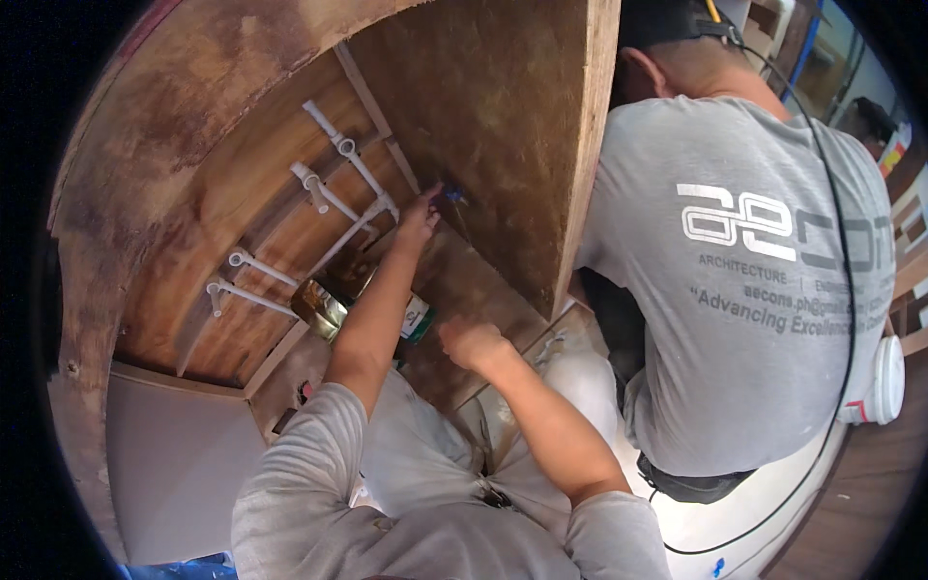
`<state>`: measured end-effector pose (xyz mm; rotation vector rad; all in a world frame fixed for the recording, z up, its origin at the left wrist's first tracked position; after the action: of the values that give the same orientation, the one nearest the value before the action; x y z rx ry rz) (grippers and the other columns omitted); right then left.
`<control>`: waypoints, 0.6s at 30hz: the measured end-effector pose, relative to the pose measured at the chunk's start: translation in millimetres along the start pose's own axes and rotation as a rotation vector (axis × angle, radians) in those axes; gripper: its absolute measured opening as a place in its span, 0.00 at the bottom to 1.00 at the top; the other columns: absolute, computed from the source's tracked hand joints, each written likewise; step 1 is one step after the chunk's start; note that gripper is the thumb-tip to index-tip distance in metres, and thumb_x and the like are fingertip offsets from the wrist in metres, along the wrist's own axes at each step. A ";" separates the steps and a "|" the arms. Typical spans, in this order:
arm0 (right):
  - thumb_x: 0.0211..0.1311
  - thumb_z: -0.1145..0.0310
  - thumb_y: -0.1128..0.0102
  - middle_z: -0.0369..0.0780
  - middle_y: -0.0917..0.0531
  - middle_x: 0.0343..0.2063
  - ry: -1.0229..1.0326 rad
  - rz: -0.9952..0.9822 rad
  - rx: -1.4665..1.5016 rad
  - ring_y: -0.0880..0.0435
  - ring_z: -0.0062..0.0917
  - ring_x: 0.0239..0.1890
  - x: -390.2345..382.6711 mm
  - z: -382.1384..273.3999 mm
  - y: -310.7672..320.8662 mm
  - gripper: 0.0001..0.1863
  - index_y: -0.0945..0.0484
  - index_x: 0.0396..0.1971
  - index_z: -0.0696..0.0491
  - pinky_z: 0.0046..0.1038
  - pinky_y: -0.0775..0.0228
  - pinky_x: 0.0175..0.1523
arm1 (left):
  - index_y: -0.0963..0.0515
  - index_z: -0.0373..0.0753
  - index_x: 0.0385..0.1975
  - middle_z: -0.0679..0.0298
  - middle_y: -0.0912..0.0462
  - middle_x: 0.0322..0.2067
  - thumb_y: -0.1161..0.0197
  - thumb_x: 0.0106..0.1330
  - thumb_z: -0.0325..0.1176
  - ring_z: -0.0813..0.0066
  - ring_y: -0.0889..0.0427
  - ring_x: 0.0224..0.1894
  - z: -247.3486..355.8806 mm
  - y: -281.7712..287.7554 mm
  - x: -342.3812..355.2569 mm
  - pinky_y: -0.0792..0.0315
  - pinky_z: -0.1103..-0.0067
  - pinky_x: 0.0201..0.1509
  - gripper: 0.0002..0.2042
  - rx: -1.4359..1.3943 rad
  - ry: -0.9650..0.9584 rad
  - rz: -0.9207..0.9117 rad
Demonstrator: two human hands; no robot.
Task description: The person, sitting on the floor inside a room under construction, reaches into the underside of a wooden cabinet and uses a blue tool to manipulate a wire and connect it to a fixture.
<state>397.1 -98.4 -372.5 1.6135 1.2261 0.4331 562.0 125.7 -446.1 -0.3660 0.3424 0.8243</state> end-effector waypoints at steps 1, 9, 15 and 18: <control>0.55 0.60 0.42 0.47 0.19 0.36 0.002 -0.002 0.005 0.20 0.39 0.43 2.7 -0.1 2.0 0.15 0.21 0.35 0.57 0.37 0.28 0.46 | 0.28 0.40 0.30 0.69 0.33 0.21 0.31 0.53 0.41 0.81 0.36 0.19 -1.6 9.8 -0.9 0.38 0.84 0.19 0.15 0.004 0.002 0.004; 0.55 0.64 0.46 0.48 0.19 0.36 0.002 -0.058 0.065 0.21 0.40 0.43 0.6 -0.9 8.9 0.15 0.21 0.37 0.59 0.37 0.28 0.46 | 0.22 0.38 0.27 0.71 0.26 0.20 0.34 0.56 0.35 0.84 0.31 0.22 75.2 85.8 -69.8 0.35 0.83 0.25 0.07 0.444 -0.521 -0.091; 0.52 0.64 0.46 0.50 0.19 0.36 -0.072 0.054 -0.098 0.21 0.41 0.43 -6.0 24.7 0.6 0.15 0.21 0.33 0.59 0.38 0.29 0.48 | 0.24 0.34 0.24 0.62 0.22 0.21 0.33 0.51 0.31 0.73 0.24 0.24 84.7 74.6 -180.3 0.31 0.75 0.31 0.08 0.803 -0.738 -0.033; 0.53 0.65 0.46 0.50 0.19 0.36 -0.099 0.176 -0.057 0.21 0.41 0.42 -7.2 14.5 16.6 0.14 0.21 0.32 0.60 0.38 0.29 0.48 | 0.24 0.35 0.25 0.60 0.23 0.24 0.33 0.51 0.32 0.69 0.25 0.27 63.0 51.8 -217.7 0.31 0.74 0.33 0.09 0.961 -0.971 -0.053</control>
<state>413.4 -111.3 -362.2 1.6797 0.9935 0.4879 394.8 45.6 -305.9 0.9078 -0.2068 0.6146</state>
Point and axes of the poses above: each hand's wrist, its own x-axis towards the middle knuckle, its own y-axis out of the back of the hand, z = x × y, the point moved 7 cm from there along x, towards the middle knuckle
